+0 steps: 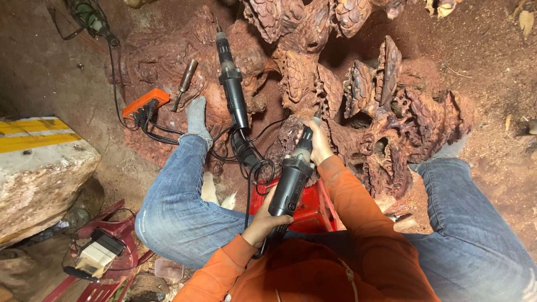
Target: Carving and detailing a large, intricate piece of wood using a rotary power tool.
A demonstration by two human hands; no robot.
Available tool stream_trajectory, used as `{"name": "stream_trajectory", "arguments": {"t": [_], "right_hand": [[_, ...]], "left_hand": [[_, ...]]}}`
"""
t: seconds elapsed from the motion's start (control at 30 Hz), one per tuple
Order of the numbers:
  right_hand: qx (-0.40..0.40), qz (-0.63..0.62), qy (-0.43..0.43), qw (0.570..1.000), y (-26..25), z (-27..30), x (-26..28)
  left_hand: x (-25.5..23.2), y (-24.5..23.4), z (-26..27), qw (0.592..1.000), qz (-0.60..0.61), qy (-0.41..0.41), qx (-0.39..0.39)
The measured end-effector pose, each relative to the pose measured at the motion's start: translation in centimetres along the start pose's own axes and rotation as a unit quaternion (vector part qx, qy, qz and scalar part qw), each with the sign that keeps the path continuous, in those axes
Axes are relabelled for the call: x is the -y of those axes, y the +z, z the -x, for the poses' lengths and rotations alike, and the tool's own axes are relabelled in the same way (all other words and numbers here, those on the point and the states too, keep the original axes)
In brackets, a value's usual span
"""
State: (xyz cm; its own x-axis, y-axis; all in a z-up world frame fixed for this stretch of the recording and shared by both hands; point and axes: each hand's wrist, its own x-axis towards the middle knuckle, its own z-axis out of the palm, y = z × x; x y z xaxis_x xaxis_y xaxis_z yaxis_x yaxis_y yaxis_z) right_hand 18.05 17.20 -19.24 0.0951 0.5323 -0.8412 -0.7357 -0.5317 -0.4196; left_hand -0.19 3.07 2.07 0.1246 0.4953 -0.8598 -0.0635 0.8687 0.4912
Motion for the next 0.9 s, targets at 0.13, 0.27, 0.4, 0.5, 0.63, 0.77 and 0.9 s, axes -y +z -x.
{"name": "stream_trajectory", "arguments": {"t": [0.13,0.27,0.4,0.5,0.63,0.77,0.9], "right_hand": [[-0.001,0.001,0.006,1.0,1.0,2.0,0.9],[0.055,-0.078,0.05,0.994,3.6,5.0,2.2],[-0.016,-0.109,0.081,0.991,3.5,2.5,0.6],[-0.014,-0.149,0.096,0.984,3.9,1.8,0.6],[-0.004,-0.216,0.112,0.97,4.7,-0.5,-0.1],[-0.019,-0.198,0.093,0.976,4.7,-1.9,-1.1],[-0.009,-0.185,0.105,0.977,4.3,-2.3,-1.3]], "left_hand": [[-0.7,0.0,0.8,0.999,-0.033,0.001,-0.01],[-4.0,-1.6,1.9,0.995,-0.029,-0.011,0.099],[-10.1,-0.6,2.7,0.993,-0.059,-0.098,0.003],[-11.9,-1.6,1.0,0.986,-0.125,-0.108,0.001],[-13.8,-1.1,0.3,0.974,-0.192,-0.119,-0.024],[-15.0,1.5,1.1,0.977,-0.158,-0.135,-0.04],[-13.8,1.9,0.3,0.976,-0.156,-0.138,-0.059]]}}
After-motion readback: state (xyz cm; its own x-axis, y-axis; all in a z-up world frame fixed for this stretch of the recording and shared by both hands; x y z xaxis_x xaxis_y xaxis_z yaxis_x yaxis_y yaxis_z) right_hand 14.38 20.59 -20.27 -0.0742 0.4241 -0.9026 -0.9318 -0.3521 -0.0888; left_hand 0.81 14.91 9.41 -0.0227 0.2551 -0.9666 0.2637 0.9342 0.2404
